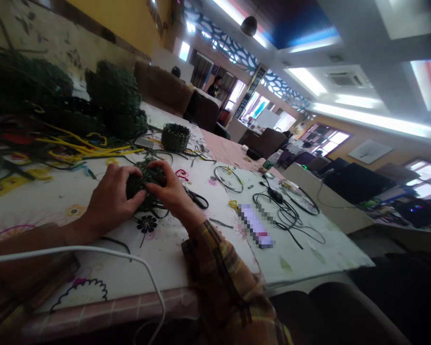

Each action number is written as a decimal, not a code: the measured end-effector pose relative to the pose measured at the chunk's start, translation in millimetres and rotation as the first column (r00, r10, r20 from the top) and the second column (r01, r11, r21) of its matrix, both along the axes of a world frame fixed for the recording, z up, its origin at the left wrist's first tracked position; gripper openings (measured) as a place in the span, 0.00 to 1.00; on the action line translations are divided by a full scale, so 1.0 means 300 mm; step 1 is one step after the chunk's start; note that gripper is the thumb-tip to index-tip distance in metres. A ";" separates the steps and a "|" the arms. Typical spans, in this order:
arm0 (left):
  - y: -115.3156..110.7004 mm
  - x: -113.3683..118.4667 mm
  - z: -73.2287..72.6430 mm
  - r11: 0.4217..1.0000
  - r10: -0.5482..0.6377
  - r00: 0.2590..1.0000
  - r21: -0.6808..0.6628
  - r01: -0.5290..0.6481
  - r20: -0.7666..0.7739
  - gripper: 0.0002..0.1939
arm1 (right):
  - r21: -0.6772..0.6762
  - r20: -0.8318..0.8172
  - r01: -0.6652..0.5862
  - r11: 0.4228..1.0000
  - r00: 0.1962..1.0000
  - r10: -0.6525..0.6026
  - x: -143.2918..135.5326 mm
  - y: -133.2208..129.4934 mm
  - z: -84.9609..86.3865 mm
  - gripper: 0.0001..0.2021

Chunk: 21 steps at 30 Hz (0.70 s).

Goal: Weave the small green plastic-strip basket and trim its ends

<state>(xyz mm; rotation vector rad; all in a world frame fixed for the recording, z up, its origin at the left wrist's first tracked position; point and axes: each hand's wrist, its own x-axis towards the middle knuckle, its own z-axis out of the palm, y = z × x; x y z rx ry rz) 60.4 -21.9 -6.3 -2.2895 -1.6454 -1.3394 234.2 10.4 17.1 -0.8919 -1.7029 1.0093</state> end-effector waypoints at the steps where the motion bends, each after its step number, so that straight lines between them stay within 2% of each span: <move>1: 0.000 0.001 0.000 1.000 -0.001 1.000 0.000 0.001 -0.004 0.20 | -0.008 0.002 0.000 1.000 1.000 0.000 -0.002 0.001 -0.003 0.23; 7: 0.001 0.003 -0.002 1.000 -0.005 1.000 0.004 0.005 0.004 0.20 | -0.004 -0.053 0.004 1.000 0.999 -0.004 -0.021 -0.020 0.003 0.22; 17: -0.006 -0.002 0.003 1.000 -0.017 1.000 -0.008 0.017 -0.007 0.19 | -0.054 -0.171 -0.137 0.989 0.977 0.126 -0.026 -0.043 0.022 0.21; 21: -0.008 0.000 0.011 1.000 -0.018 1.000 -0.021 0.018 -0.007 0.18 | -0.004 -0.120 -0.047 0.999 0.992 0.046 -0.040 -0.058 0.027 0.19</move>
